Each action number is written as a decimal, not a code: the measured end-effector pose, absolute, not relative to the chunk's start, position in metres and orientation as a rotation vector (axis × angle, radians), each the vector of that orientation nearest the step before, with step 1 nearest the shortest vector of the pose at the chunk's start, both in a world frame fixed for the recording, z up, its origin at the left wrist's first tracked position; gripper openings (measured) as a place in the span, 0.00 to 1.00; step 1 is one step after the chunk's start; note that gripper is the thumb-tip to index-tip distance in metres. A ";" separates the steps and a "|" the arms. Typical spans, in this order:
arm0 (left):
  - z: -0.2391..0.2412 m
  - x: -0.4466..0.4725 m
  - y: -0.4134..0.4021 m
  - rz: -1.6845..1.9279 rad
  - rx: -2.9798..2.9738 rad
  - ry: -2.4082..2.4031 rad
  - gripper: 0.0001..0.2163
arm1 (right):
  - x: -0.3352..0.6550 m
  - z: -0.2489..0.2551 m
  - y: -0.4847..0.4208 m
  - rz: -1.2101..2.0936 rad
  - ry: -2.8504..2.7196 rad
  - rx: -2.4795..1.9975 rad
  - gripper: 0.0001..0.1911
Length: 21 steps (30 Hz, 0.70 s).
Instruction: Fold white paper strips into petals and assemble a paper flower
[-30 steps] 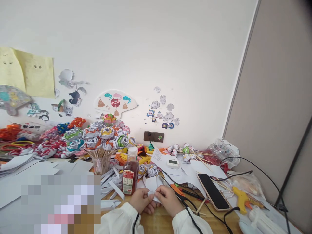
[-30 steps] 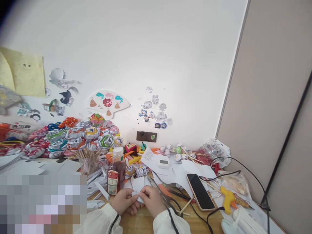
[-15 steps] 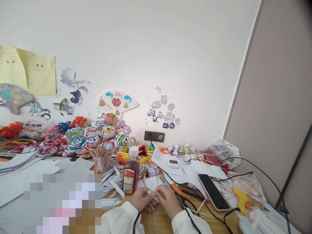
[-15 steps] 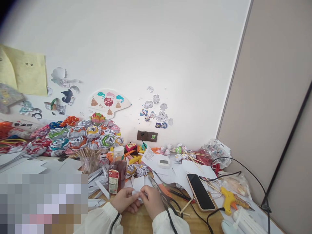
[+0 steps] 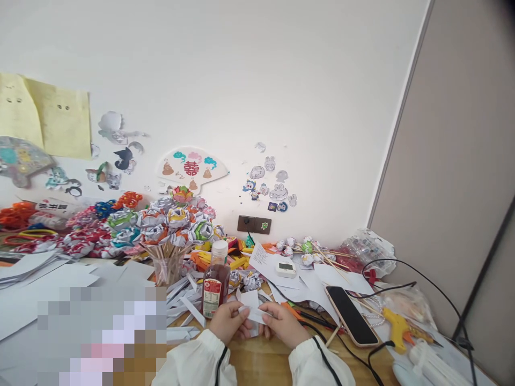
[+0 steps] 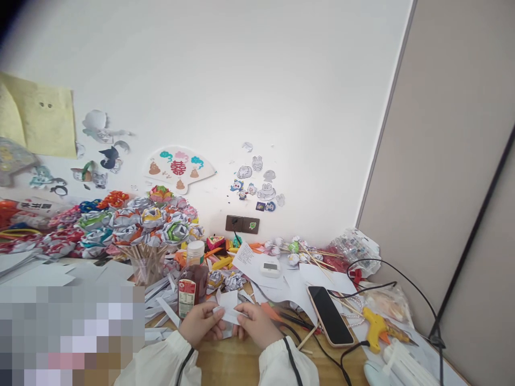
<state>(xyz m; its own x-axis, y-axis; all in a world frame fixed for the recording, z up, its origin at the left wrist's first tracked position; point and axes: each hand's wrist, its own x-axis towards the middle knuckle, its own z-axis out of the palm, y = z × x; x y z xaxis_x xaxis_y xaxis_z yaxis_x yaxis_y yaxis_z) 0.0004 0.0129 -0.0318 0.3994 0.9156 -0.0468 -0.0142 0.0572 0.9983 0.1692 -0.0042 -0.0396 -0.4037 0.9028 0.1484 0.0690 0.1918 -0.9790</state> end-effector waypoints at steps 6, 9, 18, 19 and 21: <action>-0.032 -0.001 0.014 0.864 1.308 0.940 0.20 | 0.171 -0.037 -0.004 1.431 -1.579 -0.936 0.19; -0.031 -0.001 0.014 0.857 1.319 0.952 0.20 | 0.168 -0.036 -0.006 1.401 -1.597 -0.969 0.19; -0.027 0.000 0.013 0.870 1.294 0.918 0.20 | 0.169 -0.037 -0.007 1.359 -1.559 -1.004 0.16; -0.026 -0.001 0.013 0.870 1.281 0.918 0.21 | 0.169 -0.036 -0.007 1.363 -1.556 -0.996 0.16; -0.024 -0.001 0.012 0.882 1.253 0.919 0.22 | 0.170 -0.036 -0.006 1.370 -1.545 -0.973 0.16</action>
<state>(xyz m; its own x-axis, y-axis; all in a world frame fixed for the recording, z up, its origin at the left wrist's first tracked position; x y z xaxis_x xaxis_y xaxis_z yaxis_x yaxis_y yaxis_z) -0.0011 0.0122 -0.0238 0.3832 0.9200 -0.0822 -0.0443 0.1072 0.9932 0.1701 -0.0062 -0.0361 -0.3533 0.9312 0.0896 0.0225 0.1042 -0.9943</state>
